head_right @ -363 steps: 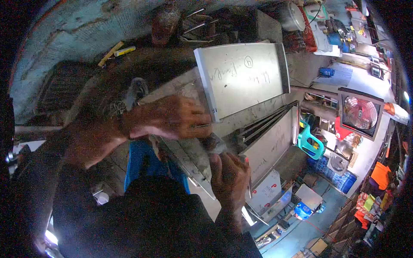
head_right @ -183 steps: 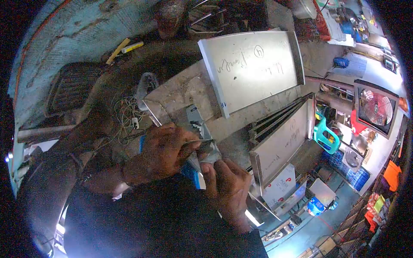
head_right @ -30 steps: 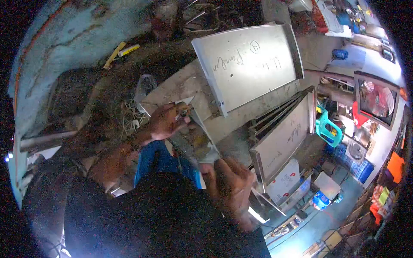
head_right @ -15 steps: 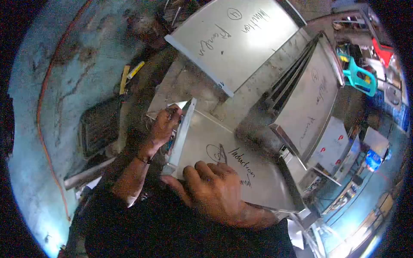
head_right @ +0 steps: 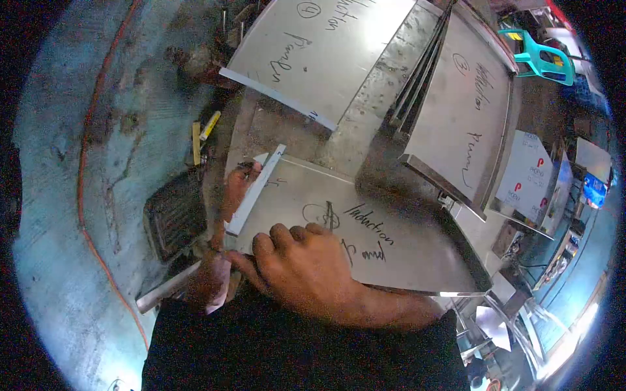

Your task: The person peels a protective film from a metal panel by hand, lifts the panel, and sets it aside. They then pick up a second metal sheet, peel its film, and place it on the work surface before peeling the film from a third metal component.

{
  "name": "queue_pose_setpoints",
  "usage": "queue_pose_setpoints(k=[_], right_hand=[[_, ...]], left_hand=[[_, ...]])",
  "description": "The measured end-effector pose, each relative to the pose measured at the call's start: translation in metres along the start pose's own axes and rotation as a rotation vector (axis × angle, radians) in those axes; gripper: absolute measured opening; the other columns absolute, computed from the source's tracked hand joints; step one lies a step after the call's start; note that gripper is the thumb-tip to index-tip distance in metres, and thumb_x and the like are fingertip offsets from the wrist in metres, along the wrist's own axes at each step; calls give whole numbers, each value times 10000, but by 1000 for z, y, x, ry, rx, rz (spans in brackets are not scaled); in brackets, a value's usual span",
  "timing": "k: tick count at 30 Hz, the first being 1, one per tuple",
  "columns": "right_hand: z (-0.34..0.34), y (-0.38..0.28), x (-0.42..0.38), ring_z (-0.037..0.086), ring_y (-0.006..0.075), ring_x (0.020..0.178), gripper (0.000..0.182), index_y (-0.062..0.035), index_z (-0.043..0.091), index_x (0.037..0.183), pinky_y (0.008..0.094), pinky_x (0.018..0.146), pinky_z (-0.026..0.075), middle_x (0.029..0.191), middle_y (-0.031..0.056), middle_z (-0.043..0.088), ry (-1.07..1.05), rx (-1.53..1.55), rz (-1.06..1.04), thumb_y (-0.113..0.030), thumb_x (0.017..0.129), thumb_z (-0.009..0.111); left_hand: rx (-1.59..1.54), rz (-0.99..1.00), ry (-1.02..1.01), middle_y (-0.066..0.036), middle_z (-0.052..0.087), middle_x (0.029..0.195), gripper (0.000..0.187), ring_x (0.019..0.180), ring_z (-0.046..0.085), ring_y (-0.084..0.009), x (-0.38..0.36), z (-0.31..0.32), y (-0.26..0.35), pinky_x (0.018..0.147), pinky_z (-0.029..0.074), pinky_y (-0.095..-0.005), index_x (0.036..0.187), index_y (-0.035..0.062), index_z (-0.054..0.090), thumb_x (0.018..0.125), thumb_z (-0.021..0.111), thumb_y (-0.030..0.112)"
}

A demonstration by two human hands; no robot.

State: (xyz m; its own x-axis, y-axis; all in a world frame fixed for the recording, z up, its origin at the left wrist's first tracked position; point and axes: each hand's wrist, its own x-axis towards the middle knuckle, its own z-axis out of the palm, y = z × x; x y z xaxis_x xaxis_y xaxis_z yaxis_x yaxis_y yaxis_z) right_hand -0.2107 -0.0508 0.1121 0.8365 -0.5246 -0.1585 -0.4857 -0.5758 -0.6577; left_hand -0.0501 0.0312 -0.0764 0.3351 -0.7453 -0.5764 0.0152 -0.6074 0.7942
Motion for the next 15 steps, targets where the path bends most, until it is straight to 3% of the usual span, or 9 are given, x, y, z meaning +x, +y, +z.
queue_pose_setpoints(k=[2, 4, 8, 10, 12, 14, 15], right_hand=[[-1, 0, 0, 612, 271, 523, 414, -67, 587, 689, 392, 496, 498, 620, 90, 567, 13, 3, -2, -426, 852, 713], [-1, 0, 0, 613, 282, 529, 424, -71, 578, 686, 395, 498, 494, 622, 94, 566, -10, -20, 9, -437, 856, 709], [-4, 1, 4, 610, 299, 534, 414, -70, 570, 682, 406, 501, 485, 623, 98, 561, -7, -34, -36, -415, 852, 721], [-10, 1, 7, 622, 295, 528, 422, -68, 587, 681, 404, 488, 489, 635, 104, 589, -74, -34, 52, -428, 876, 691], [-14, 0, 13, 619, 299, 542, 407, -70, 574, 675, 406, 498, 488, 623, 103, 570, -77, -47, 8, -404, 861, 715], [-19, -2, 17, 602, 304, 536, 381, -68, 572, 681, 416, 499, 472, 616, 105, 552, -109, -104, 64, -367, 846, 741], [-22, -3, 19, 573, 325, 533, 343, -56, 557, 683, 438, 501, 437, 615, 121, 530, -117, -49, 95, -289, 846, 750]], left_hand=[[-48, 47, 38, -17, 581, 791, 487, 735, 496, -100, 7, 4, -17, 668, 436, -304, 937, 6, 636, 998, 533, 478], [-117, 244, 36, -2, 560, 779, 426, 736, 492, -102, 18, 5, -29, 691, 444, -296, 985, 15, 617, 1008, 538, 434], [-386, 197, 52, 3, 566, 798, 343, 736, 514, -110, 13, 18, -30, 724, 460, -294, 1055, 25, 602, 1008, 563, 362], [-225, 569, 127, 5, 590, 838, 261, 740, 544, -110, 21, 21, -31, 740, 474, -287, 1084, 28, 594, 998, 594, 274], [-284, 546, 116, -26, 637, 899, 224, 785, 602, -130, 14, 15, -19, 731, 502, -325, 1102, 44, 592, 995, 595, 241], [-105, 556, 60, -85, 672, 977, 185, 864, 667, -218, 16, 8, -15, 749, 524, -369, 1124, 82, 592, 962, 624, 167], [-75, 587, 19, -118, 638, 1083, 293, 1024, 632, -281, 27, 8, -35, 901, 486, -375, 1124, 59, 594, 854, 703, 30]])
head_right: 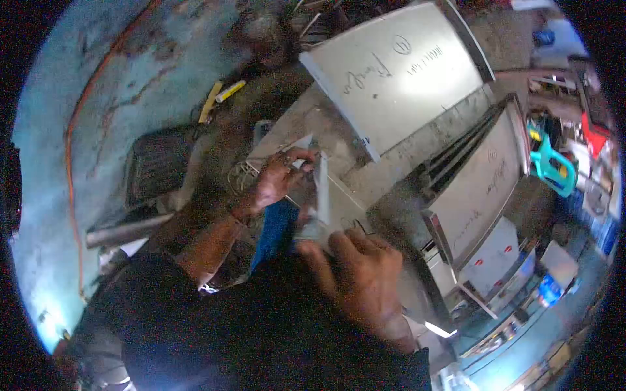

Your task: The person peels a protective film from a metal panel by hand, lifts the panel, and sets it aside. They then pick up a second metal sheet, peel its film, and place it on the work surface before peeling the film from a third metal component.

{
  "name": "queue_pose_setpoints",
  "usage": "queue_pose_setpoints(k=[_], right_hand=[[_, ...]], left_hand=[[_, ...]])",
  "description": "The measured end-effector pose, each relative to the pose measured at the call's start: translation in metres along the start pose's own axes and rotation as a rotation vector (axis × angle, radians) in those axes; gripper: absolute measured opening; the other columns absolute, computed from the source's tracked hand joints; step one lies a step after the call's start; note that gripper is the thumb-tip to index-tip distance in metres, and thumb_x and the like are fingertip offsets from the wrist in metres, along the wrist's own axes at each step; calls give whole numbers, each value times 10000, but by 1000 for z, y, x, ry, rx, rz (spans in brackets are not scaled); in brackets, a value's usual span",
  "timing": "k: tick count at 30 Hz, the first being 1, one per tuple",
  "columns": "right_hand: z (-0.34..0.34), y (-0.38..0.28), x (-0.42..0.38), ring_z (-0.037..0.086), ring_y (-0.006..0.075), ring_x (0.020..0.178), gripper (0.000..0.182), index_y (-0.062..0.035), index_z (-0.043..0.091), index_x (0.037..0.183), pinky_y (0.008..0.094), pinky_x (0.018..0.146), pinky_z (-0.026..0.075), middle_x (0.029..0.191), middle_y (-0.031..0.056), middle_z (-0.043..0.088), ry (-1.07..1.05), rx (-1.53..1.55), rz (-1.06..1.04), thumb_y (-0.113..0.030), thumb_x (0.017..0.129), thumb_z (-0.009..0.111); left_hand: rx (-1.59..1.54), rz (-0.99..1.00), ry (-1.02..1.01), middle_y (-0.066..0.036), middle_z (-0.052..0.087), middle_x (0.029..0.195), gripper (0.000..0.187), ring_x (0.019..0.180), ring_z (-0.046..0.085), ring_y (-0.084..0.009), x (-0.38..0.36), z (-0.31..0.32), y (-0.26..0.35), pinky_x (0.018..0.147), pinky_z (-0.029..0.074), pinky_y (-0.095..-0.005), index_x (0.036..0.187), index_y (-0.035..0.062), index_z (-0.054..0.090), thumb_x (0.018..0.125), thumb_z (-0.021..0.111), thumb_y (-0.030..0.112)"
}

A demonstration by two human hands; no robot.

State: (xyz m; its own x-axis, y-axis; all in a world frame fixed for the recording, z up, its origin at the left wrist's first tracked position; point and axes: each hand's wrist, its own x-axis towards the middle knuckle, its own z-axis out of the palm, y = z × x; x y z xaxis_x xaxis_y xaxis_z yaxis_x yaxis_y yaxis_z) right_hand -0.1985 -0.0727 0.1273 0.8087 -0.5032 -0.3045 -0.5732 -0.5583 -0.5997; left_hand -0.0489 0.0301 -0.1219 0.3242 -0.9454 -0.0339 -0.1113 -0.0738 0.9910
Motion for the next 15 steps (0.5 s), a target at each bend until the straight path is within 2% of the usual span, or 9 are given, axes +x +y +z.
queue_pose_setpoints(k=[1, 3, 4, 8, 10, 11, 13, 14, 15], right_hand=[[0, 1, 1, 573, 325, 533, 343, -56, 557, 683, 438, 501, 437, 615, 121, 530, -25, -18, -19, -289, 846, 750], [1, 4, 1, 533, 342, 522, 328, -30, 530, 684, 450, 506, 401, 611, 138, 501, 37, 18, 10, -217, 852, 740], [2, 1, 2, 509, 351, 515, 339, -7, 503, 675, 445, 508, 380, 603, 152, 480, 40, 47, 73, -184, 865, 721], [-1, 0, 5, 500, 343, 504, 334, 3, 515, 676, 419, 495, 368, 594, 157, 475, 32, 20, 78, -182, 870, 714], [0, -1, 5, 499, 336, 496, 328, 5, 518, 682, 416, 490, 367, 595, 156, 481, 43, 7, 77, -183, 877, 704], [0, -1, 5, 498, 329, 488, 322, 7, 522, 688, 412, 484, 366, 595, 155, 486, 56, 9, 79, -184, 883, 694], [0, 0, 5, 496, 323, 481, 322, 7, 522, 692, 413, 481, 367, 596, 154, 489, 65, -17, 67, -188, 892, 683], [-1, 1, 4, 495, 317, 474, 323, 7, 523, 695, 414, 478, 369, 596, 153, 492, 77, -35, 63, -192, 901, 672], [-2, 1, 5, 495, 317, 474, 323, 7, 523, 695, 414, 478, 369, 596, 153, 492, 83, -41, 63, -192, 901, 672]], left_hand=[[-12, -5, 34, -118, 638, 1083, 293, 1024, 632, -281, 2, -6, 7, 901, 486, -375, 1124, 59, 594, 854, 703, 30], [312, 129, -43, -156, 657, 1093, 329, 969, 655, -379, 3, -18, 22, 816, 544, -443, 1156, 126, 585, 845, 683, 81], [368, 190, -100, -157, 630, 1147, 353, 990, 649, -364, 4, -21, 21, 847, 545, -453, 1172, 108, 582, 832, 680, 105], [595, 349, -89, -162, 606, 1189, 401, 1011, 645, -342, 11, -29, 27, 867, 545, -427, 1205, 88, 571, 819, 678, 118], [656, 349, -256, -166, 571, 1273, 479, 1129, 591, -361, 18, -33, 26, 924, 518, -419, 1212, 111, 553, 751, 670, 59], [653, 349, -245, -166, 571, 1273, 479, 1129, 591, -361, 18, -34, 29, 924, 518, -419, 1212, 111, 553, 751, 670, 59], [617, 473, 12, -161, 629, 1140, 343, 965, 661, -322, 18, -37, 36, 840, 549, -391, 1149, 72, 595, 821, 684, 114], [614, 478, 16, -161, 629, 1140, 343, 965, 661, -322, 17, -36, 35, 840, 549, -391, 1149, 72, 595, 821, 684, 114], [506, 386, 23, -156, 639, 1111, 295, 944, 662, -328, 16, -35, 33, 822, 549, -395, 1113, 67, 603, 832, 683, 109]])
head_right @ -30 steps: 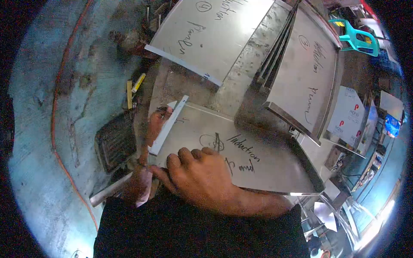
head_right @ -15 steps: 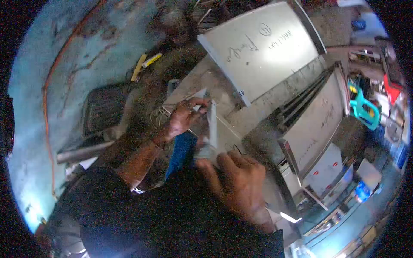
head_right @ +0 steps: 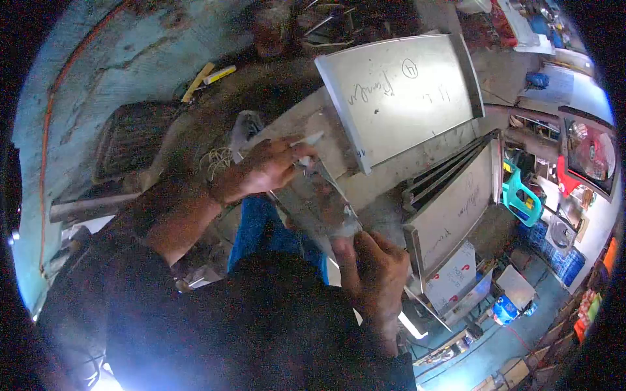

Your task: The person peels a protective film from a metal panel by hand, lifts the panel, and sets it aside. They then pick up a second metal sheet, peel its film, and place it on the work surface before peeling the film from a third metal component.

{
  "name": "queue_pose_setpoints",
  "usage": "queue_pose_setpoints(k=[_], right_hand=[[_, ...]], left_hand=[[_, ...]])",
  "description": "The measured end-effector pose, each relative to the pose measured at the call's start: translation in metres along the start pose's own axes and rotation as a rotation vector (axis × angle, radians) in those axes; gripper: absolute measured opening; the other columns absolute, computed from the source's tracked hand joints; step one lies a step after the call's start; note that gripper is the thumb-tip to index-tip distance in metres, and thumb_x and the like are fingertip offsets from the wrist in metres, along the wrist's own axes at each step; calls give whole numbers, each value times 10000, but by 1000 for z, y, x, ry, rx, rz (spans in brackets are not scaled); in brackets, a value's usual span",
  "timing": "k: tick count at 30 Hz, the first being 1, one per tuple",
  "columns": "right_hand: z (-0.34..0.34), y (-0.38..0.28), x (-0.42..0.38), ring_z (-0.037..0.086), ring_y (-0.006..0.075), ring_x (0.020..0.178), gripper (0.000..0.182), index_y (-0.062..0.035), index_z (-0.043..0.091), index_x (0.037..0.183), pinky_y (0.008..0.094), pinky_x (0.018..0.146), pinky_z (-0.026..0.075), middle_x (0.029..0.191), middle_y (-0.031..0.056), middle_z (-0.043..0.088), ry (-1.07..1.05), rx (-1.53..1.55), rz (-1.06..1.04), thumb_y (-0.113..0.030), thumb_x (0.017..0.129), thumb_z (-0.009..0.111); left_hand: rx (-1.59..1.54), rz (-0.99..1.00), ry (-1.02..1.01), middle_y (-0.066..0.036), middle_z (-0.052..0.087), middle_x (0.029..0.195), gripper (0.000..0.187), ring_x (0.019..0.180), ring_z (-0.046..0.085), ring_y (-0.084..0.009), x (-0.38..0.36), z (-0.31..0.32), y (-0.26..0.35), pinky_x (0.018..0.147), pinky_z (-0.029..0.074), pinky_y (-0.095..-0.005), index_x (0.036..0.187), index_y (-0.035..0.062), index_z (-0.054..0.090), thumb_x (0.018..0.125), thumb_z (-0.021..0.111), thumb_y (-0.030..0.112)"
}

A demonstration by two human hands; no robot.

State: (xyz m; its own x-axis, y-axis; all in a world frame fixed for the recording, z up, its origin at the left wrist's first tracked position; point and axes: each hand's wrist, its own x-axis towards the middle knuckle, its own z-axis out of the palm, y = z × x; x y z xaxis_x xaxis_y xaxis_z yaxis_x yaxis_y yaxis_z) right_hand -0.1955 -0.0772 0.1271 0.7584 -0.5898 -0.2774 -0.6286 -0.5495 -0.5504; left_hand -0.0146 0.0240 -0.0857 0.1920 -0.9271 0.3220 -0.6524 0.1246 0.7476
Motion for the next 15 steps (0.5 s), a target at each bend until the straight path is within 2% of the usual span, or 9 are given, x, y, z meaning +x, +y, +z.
queue_pose_setpoints(k=[1, 2, 4, 5, 7, 8, 10, 11, 15], right_hand=[[-1, 0, 1, 494, 313, 473, 329, 6, 524, 695, 413, 478, 372, 594, 151, 488, -4, 23, 7, -200, 905, 671], [-2, 0, 2, 494, 308, 472, 335, 5, 525, 696, 413, 478, 375, 593, 148, 485, -8, 48, 15, -208, 908, 670], [0, 3, 2, 501, 311, 476, 341, 4, 528, 697, 416, 480, 378, 597, 151, 488, 3, 53, 9, -221, 911, 669], [0, 4, 2, 508, 314, 481, 348, 3, 532, 698, 418, 482, 381, 601, 153, 491, 8, 62, -1, -233, 914, 668], [-1, 5, 2, 517, 315, 487, 355, 2, 532, 696, 421, 484, 382, 601, 153, 492, -24, 22, 2, -242, 914, 670], [-2, 5, 2, 525, 317, 493, 362, 1, 533, 694, 423, 486, 383, 602, 153, 492, -59, -15, 3, -251, 913, 673], [-1, 4, 2, 530, 319, 497, 367, -2, 530, 686, 426, 487, 384, 603, 153, 490, -31, 7, -3, -253, 911, 675], [0, 4, 2, 534, 322, 502, 373, -5, 527, 678, 429, 489, 385, 603, 154, 488, -15, 32, -14, -256, 909, 677], [-7, 6, 5, 532, 326, 504, 404, -11, 513, 657, 428, 491, 387, 599, 151, 490, -16, -17, -32, -282, 891, 700]], left_hand=[[-107, -94, 2, -152, 648, 1082, 248, 922, 663, -335, -1, 2, 0, 804, 549, -400, 1077, 61, 611, 842, 682, 103], [-111, -87, 3, -152, 648, 1082, 248, 922, 663, -335, -2, 4, 4, 804, 549, -400, 1077, 61, 611, 842, 682, 103], [-334, -113, 227, -148, 667, 987, 199, 871, 666, -345, -5, 7, 14, 751, 540, -418, 1051, 61, 611, 867, 680, 95], [-338, -108, 226, -148, 667, 987, 199, 871, 666, -345, -4, 11, 13, 751, 540, -418, 1051, 61, 611, 867, 680, 95], [-255, -241, 353, -150, 671, 917, 148, 831, 663, -351, -5, 19, 10, 713, 528, -418, 1039, 65, 614, 906, 663, 110], [-260, -232, 350, -150, 671, 917, 148, 831, 663, -351, -6, 19, 8, 713, 528, -418, 1039, 65, 614, 906, 663, 110], [-281, -446, 213, -153, 669, 874, 145, 791, 672, -323, -4, 16, 4, 702, 523, -399, 1045, 72, 617, 920, 662, 128], [-282, -438, 209, -153, 669, 874, 145, 791, 672, -323, -1, 15, 6, 702, 523, -399, 1045, 72, 617, 920, 662, 128], [-427, -588, 83, -112, 670, 860, 242, 767, 667, -238, 8, 3, 26, 691, 512, -366, 1039, 57, 619, 921, 680, 259]])
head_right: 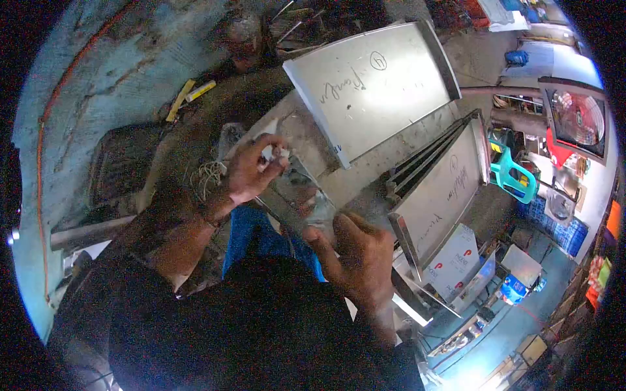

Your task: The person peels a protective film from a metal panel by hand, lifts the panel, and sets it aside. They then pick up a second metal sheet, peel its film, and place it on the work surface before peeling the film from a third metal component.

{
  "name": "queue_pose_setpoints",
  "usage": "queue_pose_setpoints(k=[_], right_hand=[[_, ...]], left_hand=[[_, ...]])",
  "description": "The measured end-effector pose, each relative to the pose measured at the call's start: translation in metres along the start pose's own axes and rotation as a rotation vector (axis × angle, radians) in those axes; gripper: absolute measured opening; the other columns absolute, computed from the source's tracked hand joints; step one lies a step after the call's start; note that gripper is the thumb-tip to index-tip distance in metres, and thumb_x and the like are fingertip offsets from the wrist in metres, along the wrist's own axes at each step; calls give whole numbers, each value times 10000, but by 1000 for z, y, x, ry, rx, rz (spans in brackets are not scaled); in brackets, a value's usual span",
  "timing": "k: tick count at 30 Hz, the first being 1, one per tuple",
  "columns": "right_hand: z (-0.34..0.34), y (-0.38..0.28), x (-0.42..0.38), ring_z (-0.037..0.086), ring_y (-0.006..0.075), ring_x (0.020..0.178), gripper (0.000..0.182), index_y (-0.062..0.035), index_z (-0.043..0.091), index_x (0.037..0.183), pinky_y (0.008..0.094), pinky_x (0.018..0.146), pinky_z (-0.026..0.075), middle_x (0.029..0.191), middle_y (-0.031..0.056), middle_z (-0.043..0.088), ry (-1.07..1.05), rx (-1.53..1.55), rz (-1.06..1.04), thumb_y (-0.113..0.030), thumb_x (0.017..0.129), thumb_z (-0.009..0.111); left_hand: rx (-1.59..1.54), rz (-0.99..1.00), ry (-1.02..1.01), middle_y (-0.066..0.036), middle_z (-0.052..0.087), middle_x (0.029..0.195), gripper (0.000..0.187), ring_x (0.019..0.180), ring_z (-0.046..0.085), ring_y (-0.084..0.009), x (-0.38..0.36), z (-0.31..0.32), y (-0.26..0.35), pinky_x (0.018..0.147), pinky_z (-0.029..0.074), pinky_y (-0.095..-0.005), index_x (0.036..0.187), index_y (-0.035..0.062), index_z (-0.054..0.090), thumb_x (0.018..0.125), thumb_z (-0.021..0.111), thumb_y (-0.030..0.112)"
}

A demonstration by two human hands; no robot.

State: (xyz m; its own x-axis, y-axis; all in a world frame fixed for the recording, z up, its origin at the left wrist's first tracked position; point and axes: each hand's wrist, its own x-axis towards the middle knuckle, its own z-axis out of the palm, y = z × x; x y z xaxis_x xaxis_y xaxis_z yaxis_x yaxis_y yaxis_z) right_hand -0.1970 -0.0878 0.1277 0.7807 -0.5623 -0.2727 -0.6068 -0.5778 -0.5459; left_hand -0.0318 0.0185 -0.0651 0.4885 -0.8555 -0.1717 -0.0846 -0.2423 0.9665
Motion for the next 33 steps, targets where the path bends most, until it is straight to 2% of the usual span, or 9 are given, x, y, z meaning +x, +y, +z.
queue_pose_setpoints(k=[6, 9, 12, 15, 17, 18, 27, 29, 33], right_hand=[[-3, 2, 2, 572, 334, 518, 481, -22, 510, 637, 419, 490, 410, 588, 142, 530, 11, -15, 12, -385, 838, 754], [-4, 4, 3, 597, 343, 533, 491, -31, 522, 629, 426, 491, 431, 591, 145, 553, -23, -50, 12, -413, 838, 748], [-3, 3, 2, 608, 353, 547, 489, -36, 533, 626, 440, 496, 447, 602, 152, 573, -2, -38, -3, -424, 844, 738], [-3, 3, 2, 608, 359, 548, 484, -37, 536, 627, 448, 500, 452, 609, 157, 579, 4, -31, -6, -419, 846, 736], [1, 6, 0, 603, 356, 542, 475, -33, 544, 638, 449, 505, 455, 608, 162, 576, 13, -40, -31, -414, 846, 737], [2, 7, -1, 603, 356, 542, 475, -33, 544, 638, 449, 505, 455, 608, 162, 576, 9, -41, -32, -414, 846, 737], [1, -4, 2, 611, 299, 527, 379, -23, 524, 656, 387, 475, 433, 592, 126, 546, 0, -60, -74, -214, 769, 832], [2, -6, 2, 614, 289, 527, 364, -21, 536, 667, 396, 475, 438, 603, 122, 558, -3, -39, -8, -199, 749, 842], [2, -3, 0, 625, 288, 541, 352, -20, 554, 682, 390, 483, 449, 626, 122, 580, -31, -35, 33, -208, 742, 846]], left_hand=[[143, -76, 316, -85, 677, 957, 246, 826, 655, -218, -3, -46, 32, 722, 515, -337, 1067, 69, 616, 953, 639, 286], [203, 168, 307, -95, 678, 1031, 285, 885, 663, -213, -15, -59, 43, 773, 520, -346, 1109, 65, 614, 957, 636, 305], [159, 333, 56, -106, 645, 1162, 369, 949, 657, -215, -32, -52, 73, 811, 522, -352, 1217, 72, 578, 950, 652, 315], [-186, 250, 166, -116, 582, 1282, 485, 988, 639, -217, -37, -32, 86, 855, 514, -364, 1338, 105, 501, 940, 665, 326], [-368, 29, -194, -112, 509, 1374, 565, 1043, 626, -236, -40, -35, 84, 911, 498, -385, 1386, 120, 436, 927, 678, 344], [-371, 26, -191, -112, 509, 1374, 565, 1043, 626, -236, -40, -36, 85, 911, 498, -385, 1386, 120, 436, 927, 678, 344], [-191, 45, -87, -97, 660, 890, 297, 825, 659, -249, -42, -22, 75, 735, 513, -363, 1073, 72, 596, 890, 718, 272], [-3, 431, 31, -90, 616, 781, 219, 706, 625, -293, -38, -16, 64, 653, 498, -385, 1005, 91, 600, 873, 716, 221], [19, 565, 39, -83, 596, 757, 197, 674, 604, -289, -32, -10, 66, 628, 483, -412, 981, 105, 598, 850, 717, 193]])
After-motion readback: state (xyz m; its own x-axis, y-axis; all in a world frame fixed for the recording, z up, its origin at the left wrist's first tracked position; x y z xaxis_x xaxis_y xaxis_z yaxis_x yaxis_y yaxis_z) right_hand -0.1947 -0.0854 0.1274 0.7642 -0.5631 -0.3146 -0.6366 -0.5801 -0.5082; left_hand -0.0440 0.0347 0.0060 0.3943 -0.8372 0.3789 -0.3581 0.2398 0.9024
